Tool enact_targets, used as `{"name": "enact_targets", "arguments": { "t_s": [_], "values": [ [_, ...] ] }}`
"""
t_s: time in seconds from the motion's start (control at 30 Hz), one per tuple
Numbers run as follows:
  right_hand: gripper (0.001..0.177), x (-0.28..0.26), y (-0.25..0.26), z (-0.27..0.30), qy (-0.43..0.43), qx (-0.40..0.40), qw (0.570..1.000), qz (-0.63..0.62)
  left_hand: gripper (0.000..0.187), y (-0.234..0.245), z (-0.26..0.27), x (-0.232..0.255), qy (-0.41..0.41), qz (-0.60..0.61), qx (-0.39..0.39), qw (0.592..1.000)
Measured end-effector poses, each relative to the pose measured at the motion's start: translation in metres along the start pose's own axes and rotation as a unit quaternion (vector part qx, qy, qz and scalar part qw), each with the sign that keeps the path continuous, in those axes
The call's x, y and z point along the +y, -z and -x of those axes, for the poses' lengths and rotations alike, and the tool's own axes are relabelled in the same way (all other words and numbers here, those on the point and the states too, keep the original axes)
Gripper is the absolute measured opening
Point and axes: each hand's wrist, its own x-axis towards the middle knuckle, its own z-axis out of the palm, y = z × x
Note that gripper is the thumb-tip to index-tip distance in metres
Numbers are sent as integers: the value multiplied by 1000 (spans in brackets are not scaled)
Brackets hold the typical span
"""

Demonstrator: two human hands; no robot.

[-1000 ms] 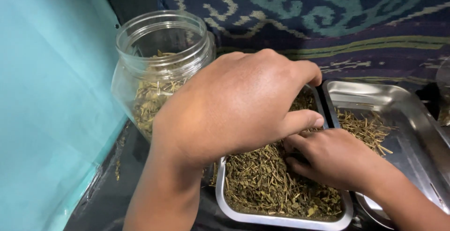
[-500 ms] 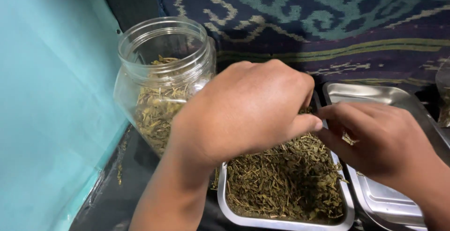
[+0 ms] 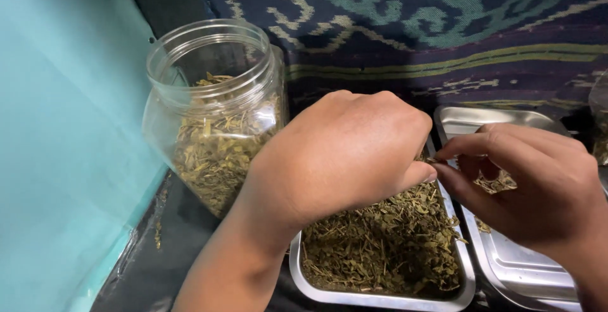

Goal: Sorting dried tea leaves and stems from a metal tray into a plastic jar

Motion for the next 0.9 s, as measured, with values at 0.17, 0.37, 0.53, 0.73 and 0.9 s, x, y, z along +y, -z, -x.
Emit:
{"name": "enact_targets", "arguments": {
  "t_s": [0.17,0.37,0.53,0.73,0.9],
  "values": [
    [12,-4,3,-3,10,6,1000,7,36,-5,-5,0,-14,-7,-14,1000],
    [12,-6,8,-6,11,-3,1000,0,44,-6,-6,3,-22,-11,0,1000],
    [12,1,7,-4,30,0,1000,-4,39,-17,-17,3,-65,-28,5,997],
    [14,7,7,-8,82,23,996,8,21,-27,-20,2,-95,-65,82,990],
    [18,19,5,-4,122,2,992,25,25,-32,-17,1,-101,-79,103,986]
  ]
}}
